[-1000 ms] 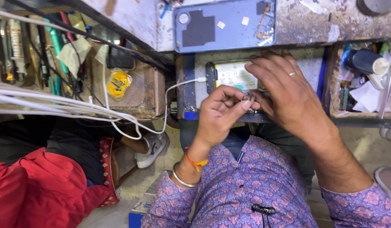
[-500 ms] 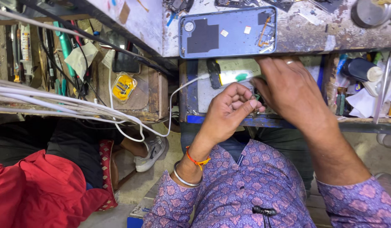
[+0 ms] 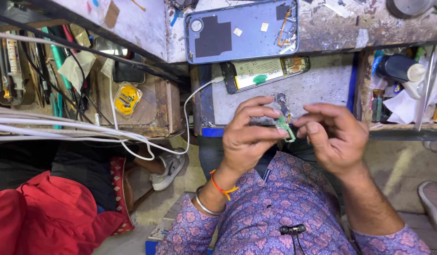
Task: The person uses a soldering iron and tweezers to work on the internal circuit board and components of a disassembled mobile phone on a workbench.
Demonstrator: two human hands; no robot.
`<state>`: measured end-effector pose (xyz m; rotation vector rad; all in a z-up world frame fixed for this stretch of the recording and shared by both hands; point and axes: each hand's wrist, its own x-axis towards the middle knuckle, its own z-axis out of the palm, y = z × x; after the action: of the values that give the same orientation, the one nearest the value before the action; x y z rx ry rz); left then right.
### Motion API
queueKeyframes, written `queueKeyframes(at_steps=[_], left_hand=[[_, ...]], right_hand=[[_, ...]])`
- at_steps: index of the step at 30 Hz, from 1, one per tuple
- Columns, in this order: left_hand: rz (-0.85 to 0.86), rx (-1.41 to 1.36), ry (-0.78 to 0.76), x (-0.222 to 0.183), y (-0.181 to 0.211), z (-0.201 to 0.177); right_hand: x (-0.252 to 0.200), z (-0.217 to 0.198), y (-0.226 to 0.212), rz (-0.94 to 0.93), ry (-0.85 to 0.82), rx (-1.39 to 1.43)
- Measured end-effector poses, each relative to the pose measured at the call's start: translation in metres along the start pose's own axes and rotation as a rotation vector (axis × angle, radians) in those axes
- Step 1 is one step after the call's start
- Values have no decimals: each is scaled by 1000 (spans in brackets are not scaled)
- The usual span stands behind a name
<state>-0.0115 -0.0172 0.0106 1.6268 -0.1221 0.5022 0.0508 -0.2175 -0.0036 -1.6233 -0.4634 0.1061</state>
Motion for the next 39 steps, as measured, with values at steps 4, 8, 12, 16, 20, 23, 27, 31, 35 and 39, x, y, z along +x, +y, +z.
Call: queueKeyframes(at_steps=[4, 8, 12, 16, 20, 23, 27, 31, 35, 39], left_hand=[[335, 535, -67, 10, 14, 0], [369, 572, -85, 22, 18, -7], [350, 498, -110, 23, 7, -8], [83, 287, -32, 14, -7, 1], [-56, 236, 67, 13, -10, -3], [-294, 123, 57, 14, -10, -4], [-147, 111, -46, 20, -9, -8], [44, 178, -225, 28, -6, -13], [64, 282, -233, 25, -15, -8], [72, 320, -195, 18, -22, -6]], right_hand=[[12, -9, 2, 84, -159, 23], [13, -7, 1, 87, -177, 55], [11, -6, 6, 182, -114, 139], [10, -6, 11, 158, -87, 79], [11, 2, 7, 108, -76, -70], [16, 6, 1, 96, -100, -240], [20, 10, -3, 104, -102, -250], [21, 8, -1, 144, -94, -222], [22, 7, 1, 176, -84, -106], [22, 8, 1, 158, -86, -132]])
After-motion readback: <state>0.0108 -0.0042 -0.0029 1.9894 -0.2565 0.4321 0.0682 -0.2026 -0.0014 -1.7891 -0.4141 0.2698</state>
